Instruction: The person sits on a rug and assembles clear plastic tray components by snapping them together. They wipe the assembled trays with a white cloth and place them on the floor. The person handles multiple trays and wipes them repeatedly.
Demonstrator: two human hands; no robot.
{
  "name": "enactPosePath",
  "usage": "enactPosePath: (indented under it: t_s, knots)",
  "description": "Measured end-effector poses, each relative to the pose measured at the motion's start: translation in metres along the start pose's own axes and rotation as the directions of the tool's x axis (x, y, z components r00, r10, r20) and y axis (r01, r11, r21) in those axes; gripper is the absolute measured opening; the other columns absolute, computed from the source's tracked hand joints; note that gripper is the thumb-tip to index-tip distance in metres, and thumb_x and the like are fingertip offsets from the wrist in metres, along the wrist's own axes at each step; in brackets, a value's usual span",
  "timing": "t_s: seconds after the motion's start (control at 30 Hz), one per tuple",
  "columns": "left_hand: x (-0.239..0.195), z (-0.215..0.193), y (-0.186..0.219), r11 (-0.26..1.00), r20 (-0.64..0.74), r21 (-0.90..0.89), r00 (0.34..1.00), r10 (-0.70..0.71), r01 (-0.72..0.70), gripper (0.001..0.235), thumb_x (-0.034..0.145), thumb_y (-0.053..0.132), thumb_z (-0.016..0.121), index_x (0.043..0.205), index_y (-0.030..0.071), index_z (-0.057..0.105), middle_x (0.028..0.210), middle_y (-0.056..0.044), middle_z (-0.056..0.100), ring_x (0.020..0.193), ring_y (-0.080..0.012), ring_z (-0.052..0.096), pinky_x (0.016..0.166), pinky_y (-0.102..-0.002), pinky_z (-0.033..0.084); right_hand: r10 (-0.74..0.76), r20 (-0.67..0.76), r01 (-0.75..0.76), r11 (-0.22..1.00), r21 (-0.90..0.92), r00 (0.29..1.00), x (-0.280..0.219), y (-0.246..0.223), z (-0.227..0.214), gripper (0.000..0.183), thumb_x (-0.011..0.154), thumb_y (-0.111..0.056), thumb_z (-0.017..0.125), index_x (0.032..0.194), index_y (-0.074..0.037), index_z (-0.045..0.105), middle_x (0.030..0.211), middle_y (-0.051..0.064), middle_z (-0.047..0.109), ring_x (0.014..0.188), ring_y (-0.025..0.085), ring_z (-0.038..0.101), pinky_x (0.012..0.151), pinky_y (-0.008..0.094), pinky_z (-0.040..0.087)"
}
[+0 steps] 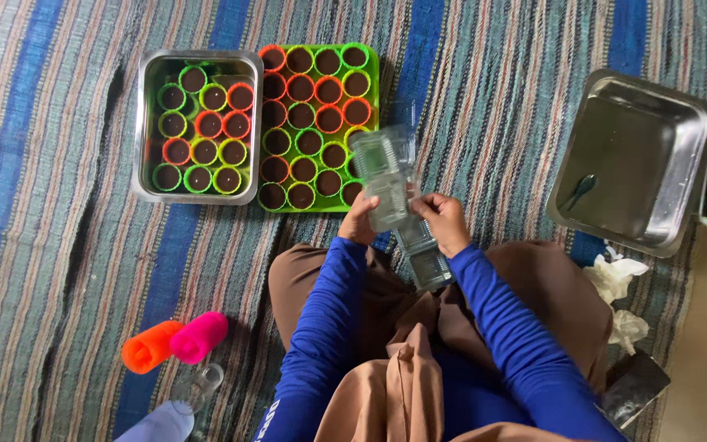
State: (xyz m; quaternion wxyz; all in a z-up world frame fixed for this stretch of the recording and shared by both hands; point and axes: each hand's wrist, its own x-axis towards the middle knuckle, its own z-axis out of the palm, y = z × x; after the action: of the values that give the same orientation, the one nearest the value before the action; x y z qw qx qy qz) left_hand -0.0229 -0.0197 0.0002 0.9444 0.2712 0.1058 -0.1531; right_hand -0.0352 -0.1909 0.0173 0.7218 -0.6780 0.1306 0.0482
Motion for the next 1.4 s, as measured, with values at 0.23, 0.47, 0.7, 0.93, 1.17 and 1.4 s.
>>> enactPosePath:
  t_s: [0.23, 0.47, 0.7, 0.93, 1.17, 1.4]
  knots:
    - [0.001, 0.011, 0.004, 0.999, -0.019, 0.055, 1.000, -0.004, 0.005, 0.055, 0.080, 0.018, 0.077, 0.130, 0.004, 0.060, 0.110, -0.019, 0.071, 0.096, -0.0309, 0.074, 0.081, -0.051, 0.062, -0.094, -0.118, 0.086, 0.994, -0.075, 0.989, -0.002, -0.016, -0.007, 0.004, 0.094, -0.009, 0.076, 0.093, -0.008, 0.072, 0.072, 0.002, 0.069, 0.066, 0.008, 0.063, 0.068, 0.022, 0.053]
    - [-0.005, 0.020, 0.007, 0.997, -0.049, 0.076, 0.999, -0.015, 0.018, 0.062, 0.078, 0.017, 0.079, 0.134, 0.005, 0.057, 0.113, -0.021, 0.069, 0.096, -0.0347, 0.073, 0.081, -0.055, 0.061, -0.127, -0.122, 0.103, 0.977, -0.188, 0.984, -0.005, -0.027, -0.008, 0.022, 0.086, -0.020, 0.087, 0.080, -0.011, 0.068, 0.058, 0.001, 0.067, 0.054, 0.007, 0.063, 0.059, 0.019, 0.049]
    - [-0.007, 0.045, 0.017, 0.993, -0.181, 0.115, 0.983, -0.013, 0.035, 0.054, 0.073, 0.006, 0.082, 0.124, 0.005, 0.063, 0.100, -0.014, 0.070, 0.082, -0.0263, 0.073, 0.071, -0.046, 0.063, -0.149, -0.051, 0.140, 0.979, -0.146, 0.988, 0.002, -0.013, -0.006, 0.021, 0.081, -0.014, 0.089, 0.088, -0.008, 0.070, 0.066, 0.005, 0.068, 0.058, 0.010, 0.066, 0.059, 0.023, 0.054]
    - [0.007, 0.020, 0.000, 0.984, -0.215, 0.173, 0.977, 0.008, 0.030, 0.045, 0.071, 0.002, 0.081, 0.114, 0.004, 0.069, 0.088, -0.010, 0.069, 0.073, -0.0212, 0.071, 0.064, -0.039, 0.063, -0.288, -0.067, 0.244, 0.896, -0.372, 0.955, 0.010, -0.002, -0.013, 0.017, 0.091, -0.021, 0.081, 0.082, -0.011, 0.072, 0.055, 0.004, 0.066, 0.054, 0.012, 0.065, 0.055, 0.025, 0.053]
    - [0.020, -0.003, -0.006, 0.993, -0.319, 0.108, 0.944, 0.085, -0.052, 0.043, 0.070, 0.002, 0.079, 0.111, 0.006, 0.069, 0.087, -0.011, 0.068, 0.072, -0.0224, 0.069, 0.063, -0.037, 0.060, -0.223, 0.036, 0.226, 0.964, -0.143, 0.974, -0.012, -0.053, 0.005, 0.008, 0.091, -0.012, 0.079, 0.092, -0.004, 0.076, 0.064, 0.009, 0.070, 0.058, 0.012, 0.068, 0.060, 0.027, 0.056]
    - [0.016, 0.025, 0.019, 0.994, -0.386, 0.097, 0.918, 0.088, -0.055, 0.048, 0.075, 0.018, 0.085, 0.120, 0.008, 0.069, 0.095, -0.015, 0.071, 0.081, -0.0246, 0.070, 0.069, -0.041, 0.059, -0.239, -0.046, 0.232, 0.965, -0.125, 0.970, 0.014, -0.081, 0.000, 0.008, 0.097, -0.010, 0.073, 0.093, -0.003, 0.073, 0.070, 0.012, 0.071, 0.067, 0.017, 0.068, 0.072, 0.032, 0.056]
